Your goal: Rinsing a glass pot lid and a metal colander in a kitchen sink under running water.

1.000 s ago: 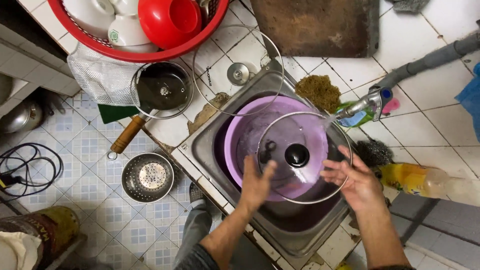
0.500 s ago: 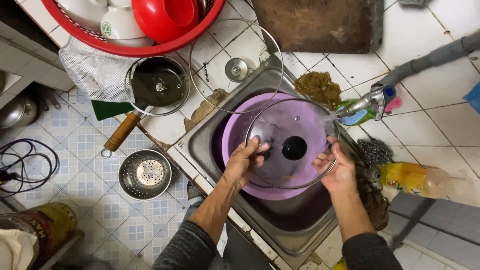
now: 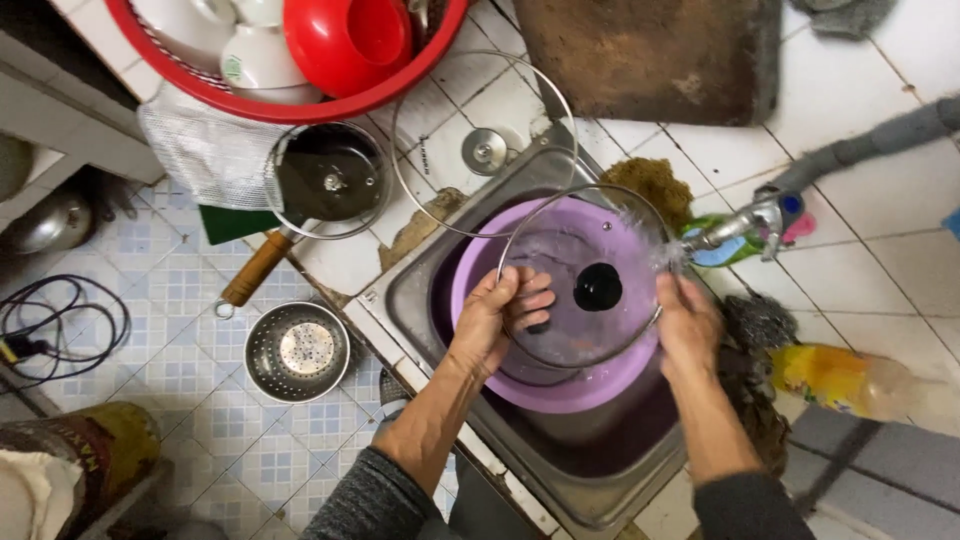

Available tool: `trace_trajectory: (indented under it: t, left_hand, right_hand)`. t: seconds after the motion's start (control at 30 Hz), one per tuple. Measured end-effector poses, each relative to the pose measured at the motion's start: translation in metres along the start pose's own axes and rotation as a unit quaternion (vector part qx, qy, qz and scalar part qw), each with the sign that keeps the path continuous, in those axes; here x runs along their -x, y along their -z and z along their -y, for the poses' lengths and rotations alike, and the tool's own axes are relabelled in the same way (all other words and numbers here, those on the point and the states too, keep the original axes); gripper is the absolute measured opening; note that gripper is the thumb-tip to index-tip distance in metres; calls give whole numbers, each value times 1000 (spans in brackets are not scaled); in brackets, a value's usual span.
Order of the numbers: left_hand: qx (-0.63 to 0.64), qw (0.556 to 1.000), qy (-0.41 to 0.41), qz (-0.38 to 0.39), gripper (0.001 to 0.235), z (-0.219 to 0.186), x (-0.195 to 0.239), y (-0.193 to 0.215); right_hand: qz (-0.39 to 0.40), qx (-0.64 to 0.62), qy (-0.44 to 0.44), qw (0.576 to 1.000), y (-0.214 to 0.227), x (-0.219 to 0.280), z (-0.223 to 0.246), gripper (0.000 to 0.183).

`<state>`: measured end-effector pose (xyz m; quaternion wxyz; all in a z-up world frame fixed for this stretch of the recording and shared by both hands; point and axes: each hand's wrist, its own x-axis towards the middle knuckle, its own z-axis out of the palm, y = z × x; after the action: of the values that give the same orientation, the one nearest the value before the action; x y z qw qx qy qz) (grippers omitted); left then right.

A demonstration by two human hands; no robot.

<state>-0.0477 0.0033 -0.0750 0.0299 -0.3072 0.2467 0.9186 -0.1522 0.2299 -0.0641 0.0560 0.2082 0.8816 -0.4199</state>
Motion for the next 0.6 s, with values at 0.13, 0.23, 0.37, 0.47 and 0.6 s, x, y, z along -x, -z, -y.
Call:
trace_trajectory:
  t: [0.13, 0.23, 0.37, 0.47, 0.6]
  left_hand:
    - [21, 1000, -9, -16, 29, -8, 11, -7]
    - [9, 1000, -7, -10, 29, -6, 16, -8]
    - [-32, 999, 10, -23, 26, -2, 22, -8]
    - [-51, 998, 12, -29, 26, -3, 33, -11]
    - [-44, 999, -3, -24, 22, -5, 46, -16]
  right_hand:
    - [-85, 33, 220, 971, 63, 36, 58, 16]
    - [-59, -6, 374, 925, 97, 38, 79, 15]
    - [-62, 184, 436, 878, 111, 41, 108, 20]
    - [-59, 266, 401, 874, 111, 42, 122, 24]
    - [-10, 200, 400, 894, 100, 62, 143, 16]
